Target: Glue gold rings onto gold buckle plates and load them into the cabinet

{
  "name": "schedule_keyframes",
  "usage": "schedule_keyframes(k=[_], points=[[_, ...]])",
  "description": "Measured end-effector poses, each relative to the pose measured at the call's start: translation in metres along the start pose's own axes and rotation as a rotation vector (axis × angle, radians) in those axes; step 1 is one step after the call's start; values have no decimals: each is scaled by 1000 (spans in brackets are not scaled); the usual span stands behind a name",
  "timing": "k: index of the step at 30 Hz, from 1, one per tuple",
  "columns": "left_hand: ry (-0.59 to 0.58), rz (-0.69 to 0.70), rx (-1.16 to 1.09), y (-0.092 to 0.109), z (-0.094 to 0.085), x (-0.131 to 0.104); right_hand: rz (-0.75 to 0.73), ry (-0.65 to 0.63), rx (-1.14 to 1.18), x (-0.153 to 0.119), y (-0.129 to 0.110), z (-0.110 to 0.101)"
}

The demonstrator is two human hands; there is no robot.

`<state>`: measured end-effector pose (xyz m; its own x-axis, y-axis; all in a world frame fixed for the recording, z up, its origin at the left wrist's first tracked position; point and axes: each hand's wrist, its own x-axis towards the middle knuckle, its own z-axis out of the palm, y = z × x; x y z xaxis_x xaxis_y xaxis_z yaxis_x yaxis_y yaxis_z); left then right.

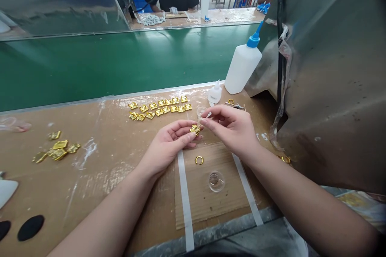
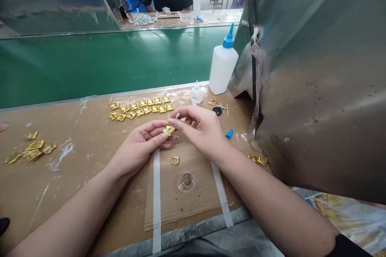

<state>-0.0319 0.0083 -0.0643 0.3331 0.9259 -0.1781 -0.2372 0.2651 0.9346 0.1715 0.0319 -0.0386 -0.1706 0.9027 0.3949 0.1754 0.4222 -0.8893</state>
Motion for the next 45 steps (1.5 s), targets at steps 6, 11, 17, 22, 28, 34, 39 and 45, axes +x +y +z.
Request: schedule_keyframes(k=[6,11,17,22,28,34,39,45], points=[[-9,-6,-3,1,0,1,-30,32,-34,0,-1,1],[-5,-9,4,1,0,0,-56,36,-75,-1,-1,0],[-1,-4,6,2,1,-1,-99,48,-134,-1,0,-1],[3,-4,13,1,1,0,-130,42,-174,-2,-2,-1],[2,5,8,-1,0,1,-171,190,-224,2,5,-3],[10,-5,38,0,2,0,-162,134,-411,14,26,-6],[12,-18,29,3,4,0,-137,74,-486,18,36,-4],[26,-31,-6,4,5,0,-102,32,-545,18,39,-3]])
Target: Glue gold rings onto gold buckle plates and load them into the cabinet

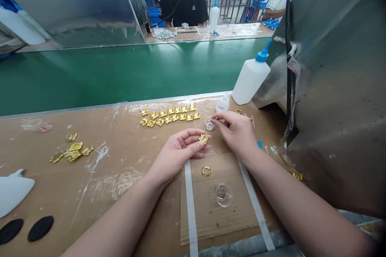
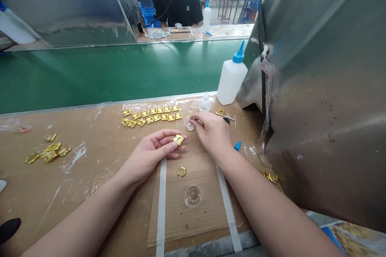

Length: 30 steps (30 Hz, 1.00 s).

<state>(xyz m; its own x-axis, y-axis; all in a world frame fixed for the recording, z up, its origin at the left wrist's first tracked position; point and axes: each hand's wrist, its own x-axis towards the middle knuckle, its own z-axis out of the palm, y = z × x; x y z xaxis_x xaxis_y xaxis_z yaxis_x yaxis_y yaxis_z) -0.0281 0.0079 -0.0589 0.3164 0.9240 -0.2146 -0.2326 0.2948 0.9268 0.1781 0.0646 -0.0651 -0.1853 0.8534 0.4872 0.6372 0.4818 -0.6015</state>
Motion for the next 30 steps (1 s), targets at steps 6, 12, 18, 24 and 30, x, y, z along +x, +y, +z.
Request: schedule_keyframes(k=[6,12,18,24,30], points=[[5,-19,-13,0,-1,0,3,-8,-9,0,-2,-2],[11,-9,-12,1,0,0,28,-37,-5,1,1,0],[15,-3,-9,1,1,0,8,35,69,1,-5,-2],[-26,8,-13,0,-3,-1,145,245,485,-6,-27,-14],[-47,7,-17,0,-5,-2,78,124,578,-14,-35,-20]])
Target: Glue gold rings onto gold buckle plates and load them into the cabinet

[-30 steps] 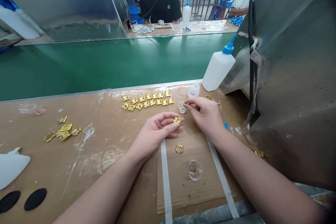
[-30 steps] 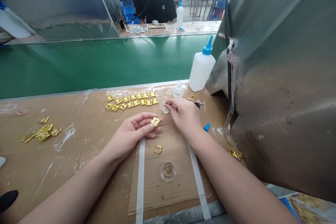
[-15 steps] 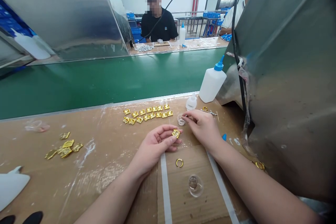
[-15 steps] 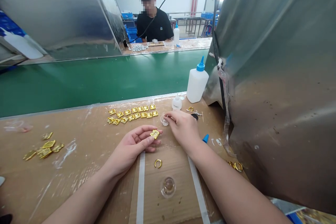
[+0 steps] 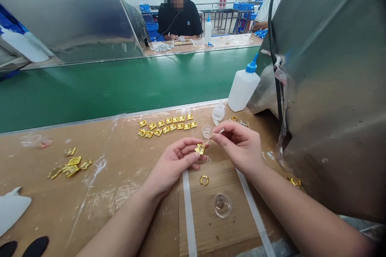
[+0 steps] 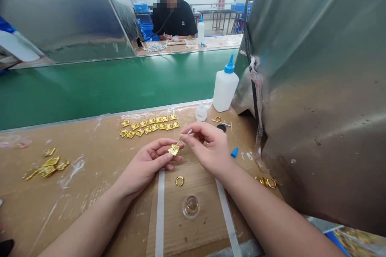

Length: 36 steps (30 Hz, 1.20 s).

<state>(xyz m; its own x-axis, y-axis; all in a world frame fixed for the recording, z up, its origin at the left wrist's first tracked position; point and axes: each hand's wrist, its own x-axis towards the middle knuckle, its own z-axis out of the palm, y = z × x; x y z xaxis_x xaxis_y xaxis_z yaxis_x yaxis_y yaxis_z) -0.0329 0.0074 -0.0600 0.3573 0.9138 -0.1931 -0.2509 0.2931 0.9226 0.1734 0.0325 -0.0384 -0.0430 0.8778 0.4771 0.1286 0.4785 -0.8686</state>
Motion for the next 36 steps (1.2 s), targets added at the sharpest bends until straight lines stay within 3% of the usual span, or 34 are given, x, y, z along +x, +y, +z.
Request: schedule_keyframes(k=[3,11,36], points=[[-7,-1,16,0,0,0,-41,-80,-53,-1,1,0],[-22,-3,14,-1,-2,1,-88,-132,-95,-1,3,1],[-6,-18,6,-2,-2,1,-179,-160,-87,0,4,0]])
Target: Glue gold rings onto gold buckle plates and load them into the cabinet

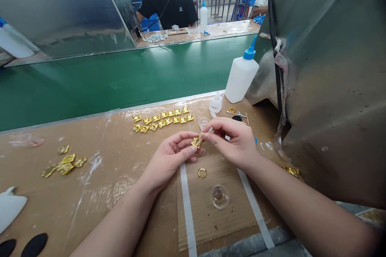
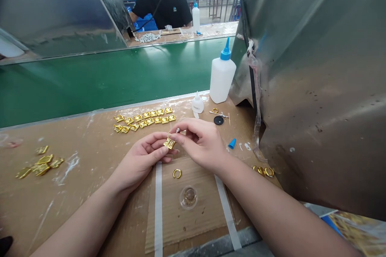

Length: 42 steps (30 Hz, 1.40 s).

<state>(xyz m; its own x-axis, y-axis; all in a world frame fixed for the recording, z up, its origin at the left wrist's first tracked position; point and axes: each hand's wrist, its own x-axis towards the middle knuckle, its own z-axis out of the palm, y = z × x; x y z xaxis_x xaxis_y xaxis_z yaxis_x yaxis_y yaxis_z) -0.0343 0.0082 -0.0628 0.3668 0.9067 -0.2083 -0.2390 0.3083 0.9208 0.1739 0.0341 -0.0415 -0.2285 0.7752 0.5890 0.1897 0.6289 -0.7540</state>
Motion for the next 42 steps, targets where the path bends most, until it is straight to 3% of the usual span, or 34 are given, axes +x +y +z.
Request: schedule_keyframes(k=[42], points=[[2,12,15,0,0,0,-29,25,-99,1,-3,-2]])
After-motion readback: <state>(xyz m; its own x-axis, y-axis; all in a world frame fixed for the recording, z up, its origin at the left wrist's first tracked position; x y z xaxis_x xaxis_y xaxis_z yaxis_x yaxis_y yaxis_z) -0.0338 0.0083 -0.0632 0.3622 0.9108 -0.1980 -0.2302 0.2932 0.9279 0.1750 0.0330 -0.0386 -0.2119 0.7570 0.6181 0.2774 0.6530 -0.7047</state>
